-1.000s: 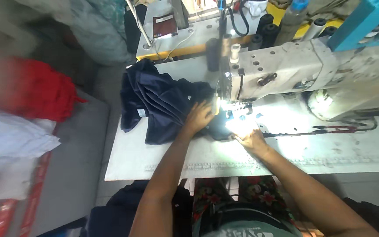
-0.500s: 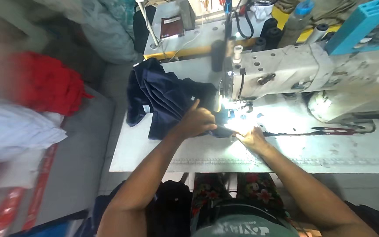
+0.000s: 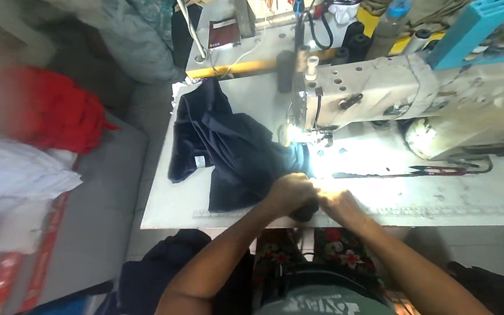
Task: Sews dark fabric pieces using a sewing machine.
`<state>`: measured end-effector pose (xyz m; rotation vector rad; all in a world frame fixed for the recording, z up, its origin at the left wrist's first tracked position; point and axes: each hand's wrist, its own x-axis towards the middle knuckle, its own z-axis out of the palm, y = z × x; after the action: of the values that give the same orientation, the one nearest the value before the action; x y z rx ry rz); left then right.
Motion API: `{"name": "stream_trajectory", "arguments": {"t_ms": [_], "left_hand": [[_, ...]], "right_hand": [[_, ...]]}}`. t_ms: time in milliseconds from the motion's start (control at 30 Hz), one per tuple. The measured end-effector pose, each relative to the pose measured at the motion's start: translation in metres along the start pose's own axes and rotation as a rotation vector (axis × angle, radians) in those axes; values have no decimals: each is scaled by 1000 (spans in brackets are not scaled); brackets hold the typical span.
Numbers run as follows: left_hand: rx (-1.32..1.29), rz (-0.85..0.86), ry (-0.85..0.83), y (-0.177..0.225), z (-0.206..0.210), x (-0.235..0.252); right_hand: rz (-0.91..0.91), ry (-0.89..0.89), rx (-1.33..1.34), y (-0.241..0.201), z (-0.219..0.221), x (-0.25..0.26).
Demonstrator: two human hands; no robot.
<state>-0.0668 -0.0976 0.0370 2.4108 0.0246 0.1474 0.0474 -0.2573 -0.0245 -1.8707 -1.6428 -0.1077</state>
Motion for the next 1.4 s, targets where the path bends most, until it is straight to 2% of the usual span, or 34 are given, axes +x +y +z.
{"name": "stream_trajectory", "arguments": {"t_ms": [133,200,300,433,567,700,733,867,933,1000,1133,1233,1300,1367,1400], "left_hand": [[386,-130,184,-38,8,-3],[486,-177,159,-35,1,-10],[526,-189,65,-30,-11,-20],[577,-88,56,-35,-20,-22],[604,-213,-30,-19,-32,-1],[514,-82,64,-33,-22,21],[467,-105,52,-40,-17,23],[446,-414,-49,-38,-24,27],[459,-484,-81,-37,-30,30],[523,-449,-11,-43,-30,32],[618,-438,-18,-38,-32,45],[707,-165,226,-37,-10,38],[521,-56,333,-40,7,28],[321,-116,249,-44,15,15],[301,-180,201,-46,12,11]], "right_hand": [[-19,13,-14,0,4,0],[-17,14,-39,0,4,-1],[-20,19,-50,0,6,-1],[-6,32,-50,0,6,-4],[43,8,-74,-2,4,-3],[73,33,-66,-2,5,-3],[67,28,-68,-2,5,-3],[55,14,-75,-3,5,-2],[43,-5,-74,-3,5,0],[33,-6,-66,-2,6,2],[35,10,-70,-2,6,1],[41,10,-74,-2,5,1],[44,11,-66,-3,5,1],[50,11,-34,-2,5,0],[56,15,-24,-2,5,0]]}}
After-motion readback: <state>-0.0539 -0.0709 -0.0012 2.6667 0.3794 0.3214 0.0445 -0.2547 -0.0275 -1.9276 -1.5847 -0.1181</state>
